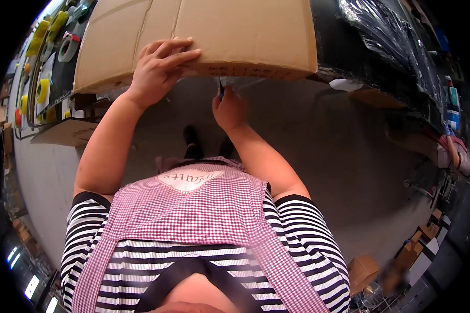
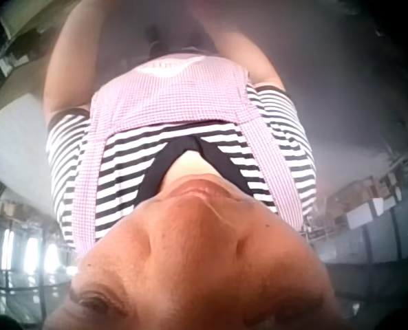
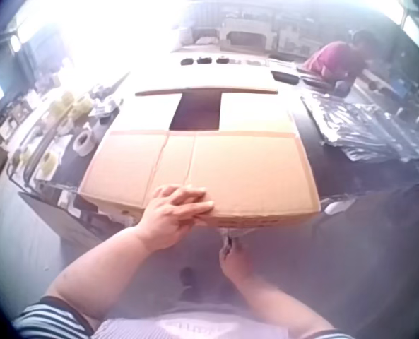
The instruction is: The person uses a utility knife to cut the tape along the seams of a large cardboard box and then opens the flaps.
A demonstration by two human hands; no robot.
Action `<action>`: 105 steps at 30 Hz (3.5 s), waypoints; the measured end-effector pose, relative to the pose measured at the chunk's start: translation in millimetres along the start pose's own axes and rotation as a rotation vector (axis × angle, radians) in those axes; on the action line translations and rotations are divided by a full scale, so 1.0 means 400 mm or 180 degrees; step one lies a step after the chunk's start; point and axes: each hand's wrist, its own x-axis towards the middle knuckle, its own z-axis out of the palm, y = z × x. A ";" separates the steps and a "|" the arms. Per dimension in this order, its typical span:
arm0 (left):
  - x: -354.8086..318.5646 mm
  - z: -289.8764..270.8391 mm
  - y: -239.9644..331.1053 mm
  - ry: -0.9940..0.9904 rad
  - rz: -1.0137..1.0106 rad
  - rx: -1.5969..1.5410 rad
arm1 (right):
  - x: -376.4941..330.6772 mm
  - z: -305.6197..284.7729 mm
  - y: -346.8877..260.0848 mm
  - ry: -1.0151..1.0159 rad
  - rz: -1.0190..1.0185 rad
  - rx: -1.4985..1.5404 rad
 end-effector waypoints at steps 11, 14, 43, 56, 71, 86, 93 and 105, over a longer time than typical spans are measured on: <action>-0.009 0.005 0.003 0.0100 -0.0090 -0.0080 | -0.001 -0.179 -0.072 0.0481 -0.0220 0.0905; -0.009 0.006 0.002 0.0084 -0.0110 -0.0064 | 0.019 -0.192 -0.077 0.0521 -0.0339 0.0703; -0.003 0.007 0.006 0.0052 -0.0157 -0.0105 | 0.037 -0.176 -0.093 -0.0530 -0.0871 -0.0260; 0.001 -0.001 0.011 -0.0032 -0.0187 -0.0187 | 0.067 -0.177 -0.066 -0.0394 -0.1032 -0.0493; 0.000 -0.001 0.013 0.0018 -0.0204 -0.0172 | 0.062 -0.203 -0.013 -0.0261 -0.0931 -0.0482; 0.002 0.003 0.007 -0.0071 -0.0155 -0.0279 | 0.005 -0.265 0.043 0.0180 -0.0714 0.0923; 0.008 0.003 0.004 -0.0020 -0.0085 -0.0277 | 0.029 -0.277 0.022 0.0238 -0.0541 0.0967; 0.010 -0.001 0.014 0.0015 -0.0036 -0.0138 | 0.057 -0.252 0.011 0.0322 -0.0392 0.0708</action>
